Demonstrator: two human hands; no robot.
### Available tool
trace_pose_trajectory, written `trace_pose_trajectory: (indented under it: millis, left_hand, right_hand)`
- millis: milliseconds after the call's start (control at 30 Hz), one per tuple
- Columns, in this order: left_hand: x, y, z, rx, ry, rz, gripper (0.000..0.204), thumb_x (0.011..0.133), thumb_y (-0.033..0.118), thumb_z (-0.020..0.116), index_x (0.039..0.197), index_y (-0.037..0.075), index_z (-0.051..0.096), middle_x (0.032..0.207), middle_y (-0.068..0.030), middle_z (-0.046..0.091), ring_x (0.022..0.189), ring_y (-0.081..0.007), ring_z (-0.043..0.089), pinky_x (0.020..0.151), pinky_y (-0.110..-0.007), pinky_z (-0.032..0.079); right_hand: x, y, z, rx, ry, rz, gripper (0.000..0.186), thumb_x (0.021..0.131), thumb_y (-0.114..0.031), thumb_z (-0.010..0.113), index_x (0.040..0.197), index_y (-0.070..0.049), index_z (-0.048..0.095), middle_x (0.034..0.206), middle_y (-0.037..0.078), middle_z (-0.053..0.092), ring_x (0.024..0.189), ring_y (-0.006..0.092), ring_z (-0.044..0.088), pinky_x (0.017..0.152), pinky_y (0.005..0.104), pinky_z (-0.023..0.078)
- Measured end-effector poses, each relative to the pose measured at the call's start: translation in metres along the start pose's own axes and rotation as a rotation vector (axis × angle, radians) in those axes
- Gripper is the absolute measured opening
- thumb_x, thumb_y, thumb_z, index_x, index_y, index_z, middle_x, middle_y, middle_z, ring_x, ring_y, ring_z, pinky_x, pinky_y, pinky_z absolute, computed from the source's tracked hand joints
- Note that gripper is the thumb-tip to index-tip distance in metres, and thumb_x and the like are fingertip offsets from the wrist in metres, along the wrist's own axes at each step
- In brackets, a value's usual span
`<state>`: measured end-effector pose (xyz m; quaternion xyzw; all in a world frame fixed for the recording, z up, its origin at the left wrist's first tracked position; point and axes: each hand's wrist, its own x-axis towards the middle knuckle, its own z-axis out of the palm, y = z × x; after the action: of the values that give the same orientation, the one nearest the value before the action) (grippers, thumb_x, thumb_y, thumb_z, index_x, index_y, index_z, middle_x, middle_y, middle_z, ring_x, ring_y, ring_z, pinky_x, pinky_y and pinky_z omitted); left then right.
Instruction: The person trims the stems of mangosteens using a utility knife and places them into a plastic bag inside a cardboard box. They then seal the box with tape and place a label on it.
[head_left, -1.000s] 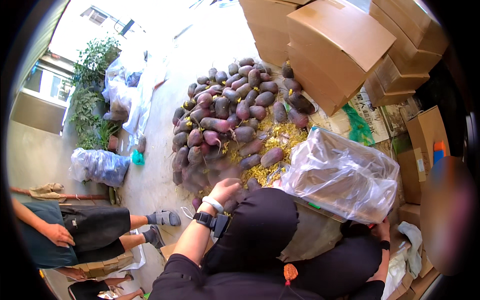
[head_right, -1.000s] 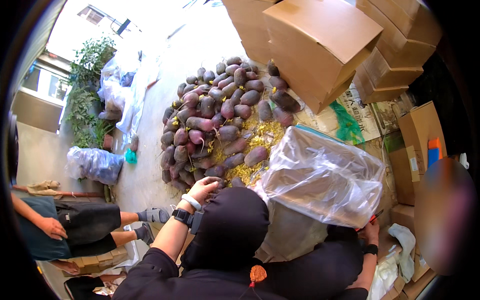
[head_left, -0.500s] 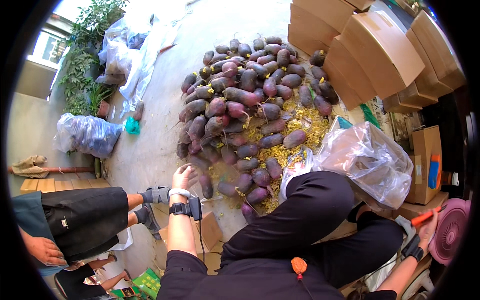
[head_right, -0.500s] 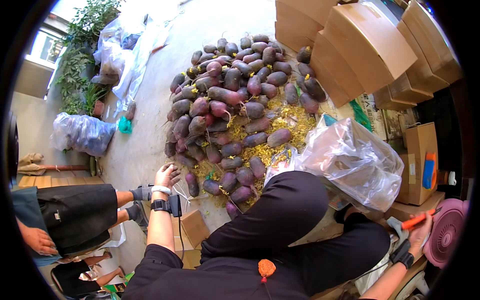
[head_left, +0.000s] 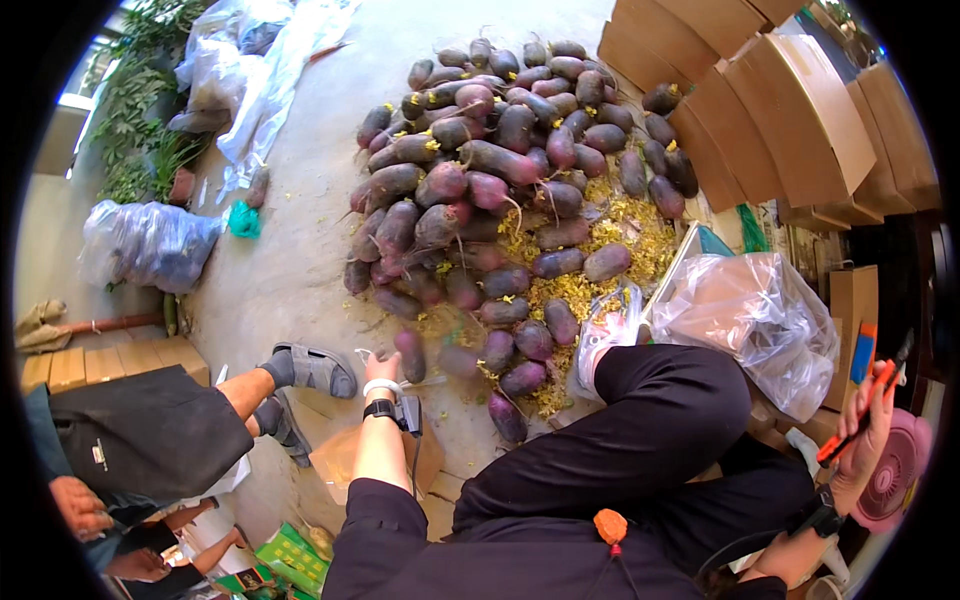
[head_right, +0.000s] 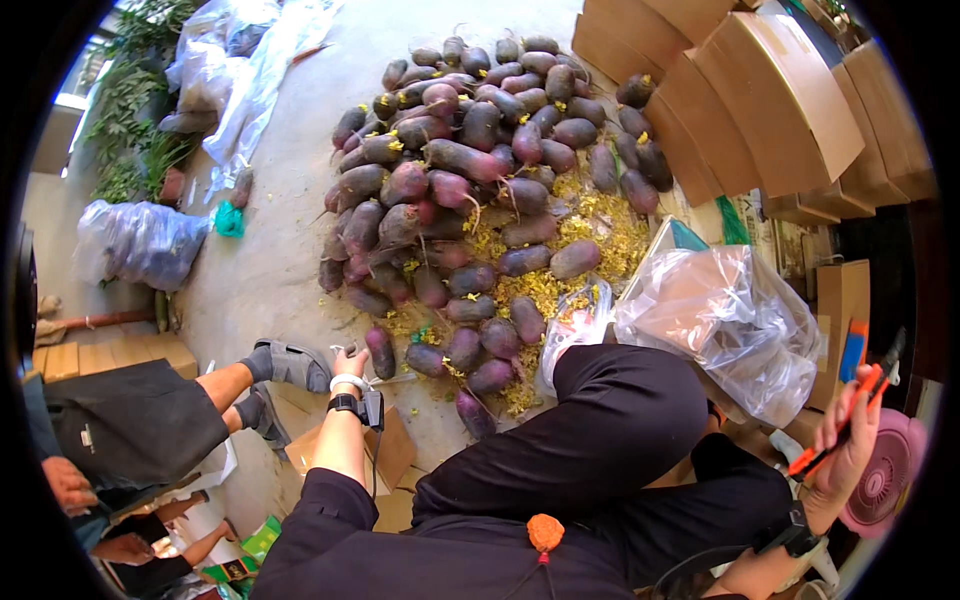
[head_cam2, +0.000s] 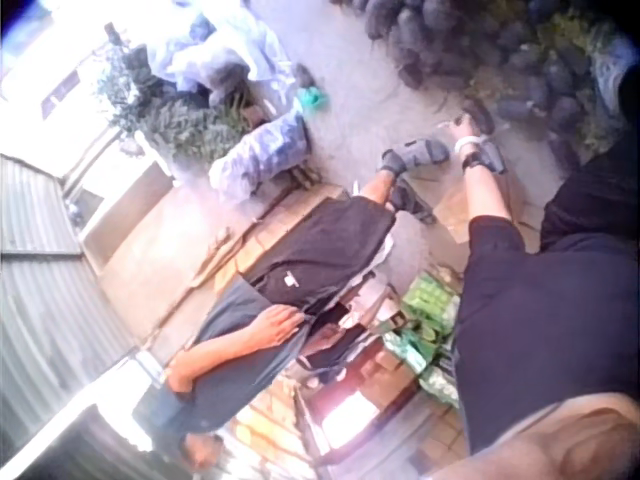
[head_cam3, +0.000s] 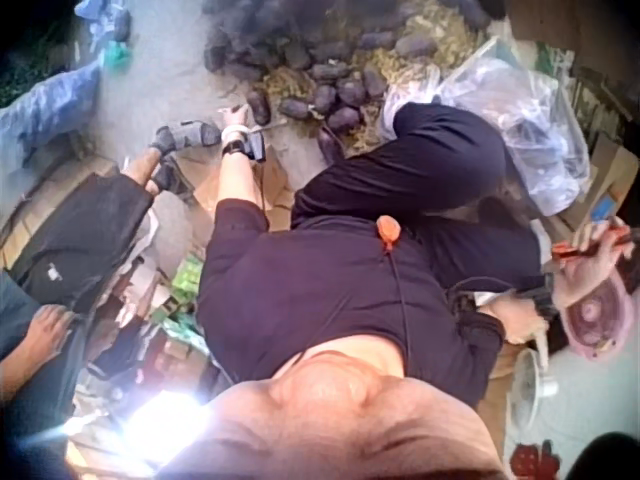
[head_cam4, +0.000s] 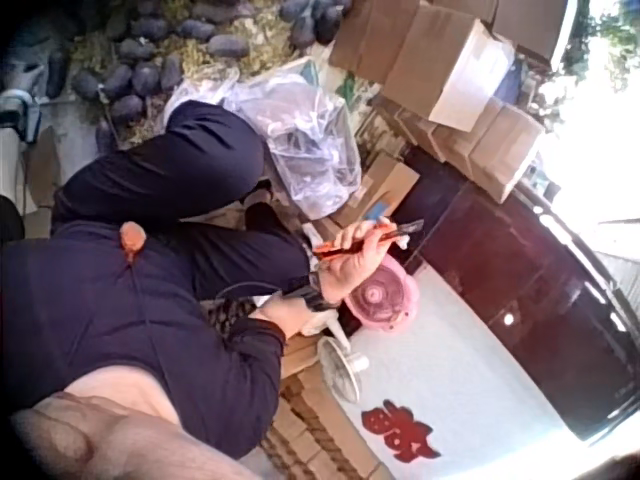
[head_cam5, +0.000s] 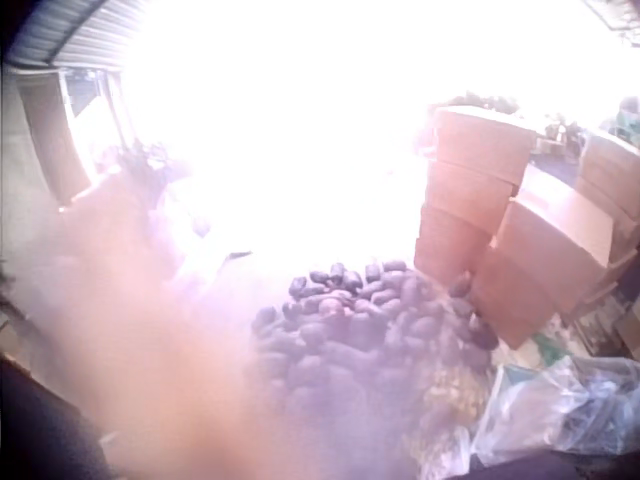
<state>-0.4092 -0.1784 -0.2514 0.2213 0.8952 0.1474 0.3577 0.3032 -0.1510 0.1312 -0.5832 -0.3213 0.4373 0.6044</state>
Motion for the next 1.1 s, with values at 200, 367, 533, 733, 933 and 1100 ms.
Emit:
trace_pose_trajectory:
  millis: [200, 367, 533, 733, 933, 1100]
  left_hand:
    - [-0.012, 0.004, 0.049, 0.217, 0.146, -0.013, 0.088, 0.064, 0.037, 0.081, 0.13, -0.008, 0.043, 0.125, -0.0299, 0.054, 0.119, -0.0401, 0.052, 0.1, -0.042, 0.042]
    - [-0.011, 0.023, 0.055, -0.038, -0.014, -0.012, 0.079, 0.068, 0.037, 0.078, 0.123, -0.012, 0.047, 0.114, -0.0269, 0.06, 0.104, -0.0353, 0.06, 0.091, -0.04, 0.046]
    - [-0.071, 0.108, 0.069, -0.83, -0.566, -0.343, 0.055, 0.083, 0.047, 0.07, 0.122, 0.01, 0.055, 0.11, -0.0108, 0.063, 0.104, -0.0289, 0.059, 0.091, -0.056, 0.046]
    - [-0.109, 0.174, 0.105, 0.186, -0.093, 0.438, 0.063, 0.085, 0.027, 0.069, 0.134, 0.003, 0.04, 0.131, -0.0227, 0.048, 0.113, -0.0393, 0.053, 0.095, -0.045, 0.045]
    - [-0.142, 0.215, 0.126, 0.774, -0.218, 1.308, 0.081, 0.066, 0.024, 0.077, 0.138, 0.011, 0.041, 0.135, -0.0104, 0.045, 0.125, -0.0331, 0.042, 0.101, -0.045, 0.036]
    - [-0.15, 0.242, 0.173, 0.736, -0.224, 0.63, 0.062, 0.072, 0.03, 0.075, 0.123, 0.008, 0.049, 0.121, -0.0166, 0.056, 0.112, -0.0348, 0.054, 0.091, -0.048, 0.045]
  right_hand:
    - [-0.003, 0.027, 0.049, -0.098, -0.024, 0.179, 0.03, 0.098, -0.018, 0.052, 0.123, -0.003, 0.043, 0.074, 0.002, 0.045, 0.044, 0.0054, 0.04, 0.036, 0.0177, 0.035]
    - [0.0, 0.029, 0.055, -0.119, -0.046, 0.218, 0.031, 0.097, -0.019, 0.054, 0.12, -0.003, 0.043, 0.072, 0.003, 0.045, 0.043, 0.0063, 0.041, 0.036, 0.0185, 0.037]
    - [-0.007, 0.031, 0.059, -0.091, -0.002, 0.236, 0.03, 0.096, -0.017, 0.055, 0.119, -0.002, 0.042, 0.07, 0.003, 0.046, 0.042, 0.0072, 0.041, 0.035, 0.0194, 0.037]
    - [-0.004, 0.039, 0.081, -0.046, -0.139, 0.345, 0.029, 0.094, -0.015, 0.056, 0.118, -0.002, 0.045, 0.069, 0.004, 0.049, 0.044, 0.0094, 0.043, 0.04, 0.0213, 0.038]
    - [-0.001, 0.037, 0.079, -0.034, -0.145, 0.375, 0.041, 0.099, -0.031, 0.051, 0.128, -0.005, 0.039, 0.075, 0.006, 0.052, 0.051, 0.0088, 0.047, 0.045, 0.02, 0.04]
    - [-0.002, 0.033, 0.076, -0.162, -0.173, 0.501, 0.027, 0.098, -0.019, 0.051, 0.121, -0.007, 0.043, 0.081, 0.006, 0.057, 0.056, 0.0081, 0.051, 0.049, 0.0196, 0.042]
